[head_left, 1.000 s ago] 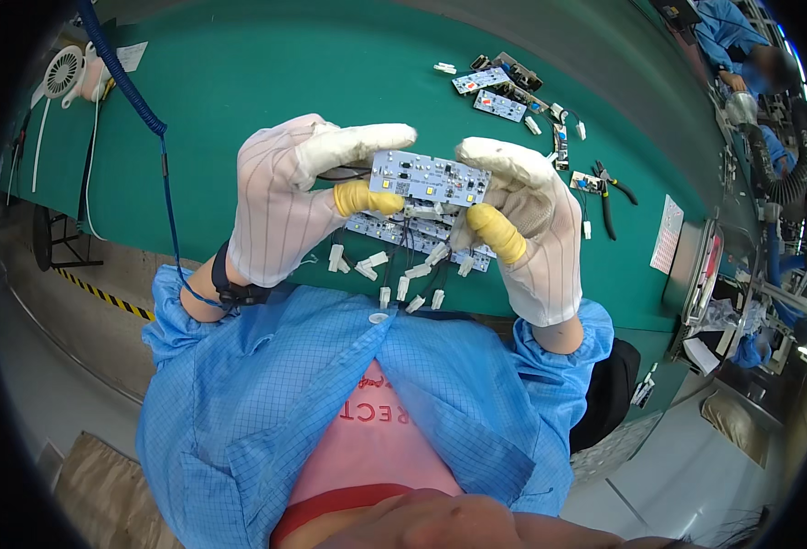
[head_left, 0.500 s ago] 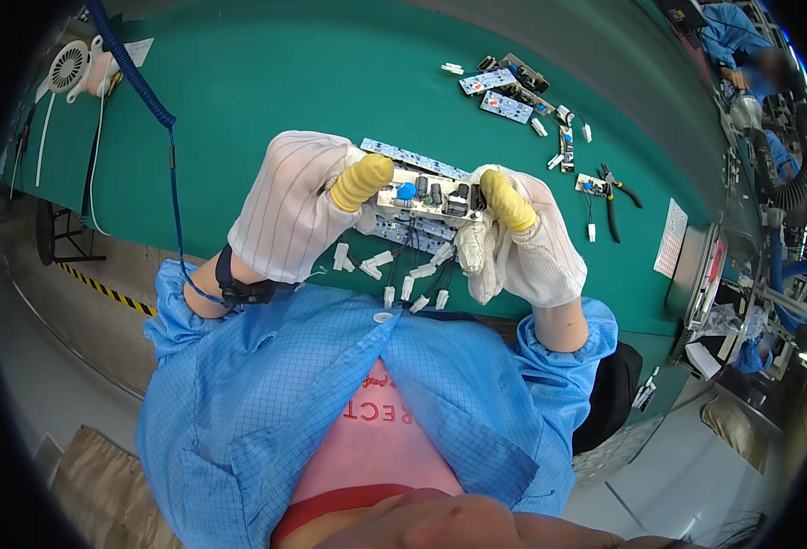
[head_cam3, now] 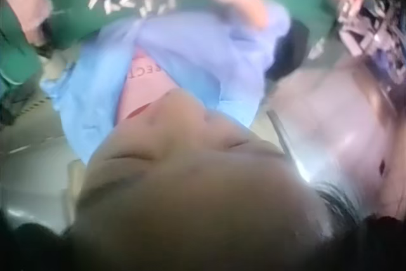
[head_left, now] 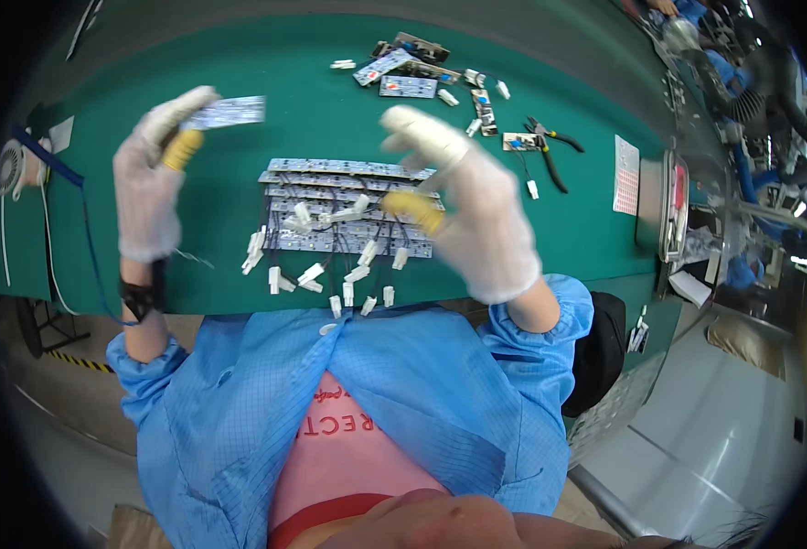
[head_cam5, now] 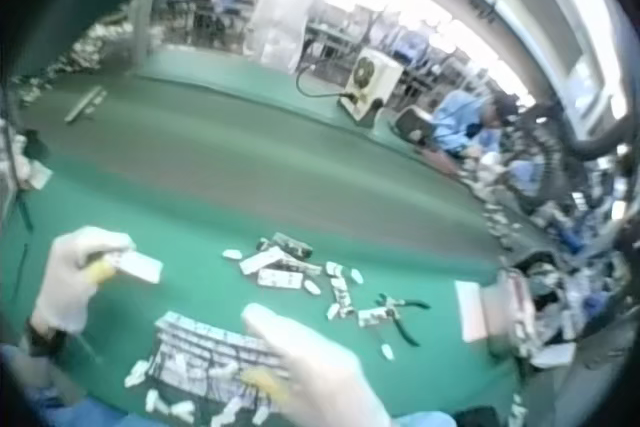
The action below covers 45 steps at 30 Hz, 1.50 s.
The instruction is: Manually assemble and inspect electronic circuit board panels using precision pliers at a workstation.
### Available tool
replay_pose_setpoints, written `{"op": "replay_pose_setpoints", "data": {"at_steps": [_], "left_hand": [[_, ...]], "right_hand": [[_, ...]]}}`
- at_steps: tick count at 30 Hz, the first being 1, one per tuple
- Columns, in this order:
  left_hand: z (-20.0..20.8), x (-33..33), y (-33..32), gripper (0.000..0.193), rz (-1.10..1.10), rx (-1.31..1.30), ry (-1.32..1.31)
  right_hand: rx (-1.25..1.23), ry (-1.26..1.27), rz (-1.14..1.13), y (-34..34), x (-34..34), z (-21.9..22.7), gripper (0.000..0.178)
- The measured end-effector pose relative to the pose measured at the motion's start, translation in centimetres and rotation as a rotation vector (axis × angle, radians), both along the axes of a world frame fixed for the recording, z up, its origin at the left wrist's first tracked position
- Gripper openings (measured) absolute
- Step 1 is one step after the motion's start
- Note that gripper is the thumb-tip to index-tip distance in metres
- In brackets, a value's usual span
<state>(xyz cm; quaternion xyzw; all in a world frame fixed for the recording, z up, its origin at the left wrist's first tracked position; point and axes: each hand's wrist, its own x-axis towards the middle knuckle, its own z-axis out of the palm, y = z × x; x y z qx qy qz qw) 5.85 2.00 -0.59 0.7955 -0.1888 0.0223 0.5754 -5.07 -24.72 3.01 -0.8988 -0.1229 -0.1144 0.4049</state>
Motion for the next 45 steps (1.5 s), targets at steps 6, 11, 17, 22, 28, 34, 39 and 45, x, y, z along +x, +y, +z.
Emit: {"op": "replay_pose_setpoints", "data": {"at_steps": [6,11,17,22,28,34,39,45], "left_hand": [[-6.7,6.0,8.5,0.053,0.105,0.958,-0.499],[-1.9,4.2,5.8,0.056,0.132,0.613,-0.463],[1.5,-2.5,-3.2,0.063,-0.492,-0.109,0.043],[3.3,-3.8,-4.3,0.072,-0.528,0.126,0.0],[3.4,-4.8,-5.3,0.07,-0.412,-0.241,0.452],[4.0,-4.3,-4.7,0.064,-0.486,-0.42,0.628],[3.4,-3.9,-3.8,0.058,-0.454,-0.347,0.48],[3.5,-3.4,-3.6,0.051,-0.241,0.378,-0.242]], "right_hand": [[-0.927,0.048,-0.488,-11.7,1.6,-4.1,0.05],[-0.608,0.091,-0.321,-11.2,0.2,-2.0,0.037],[0.467,0.016,0.178,-2.3,0.1,0.9,0.017],[0.363,-0.129,0.299,-0.5,1.9,0.1,0.019],[-0.019,-0.459,0.159,1.4,2.2,0.3,0.037],[0.7,0.351,0.322,1.4,2.4,-0.5,0.072],[0.449,0.429,0.204,0.8,2.4,0.7,0.043],[-0.053,-0.306,0.023,1.4,2.3,0.2,0.034]]}}
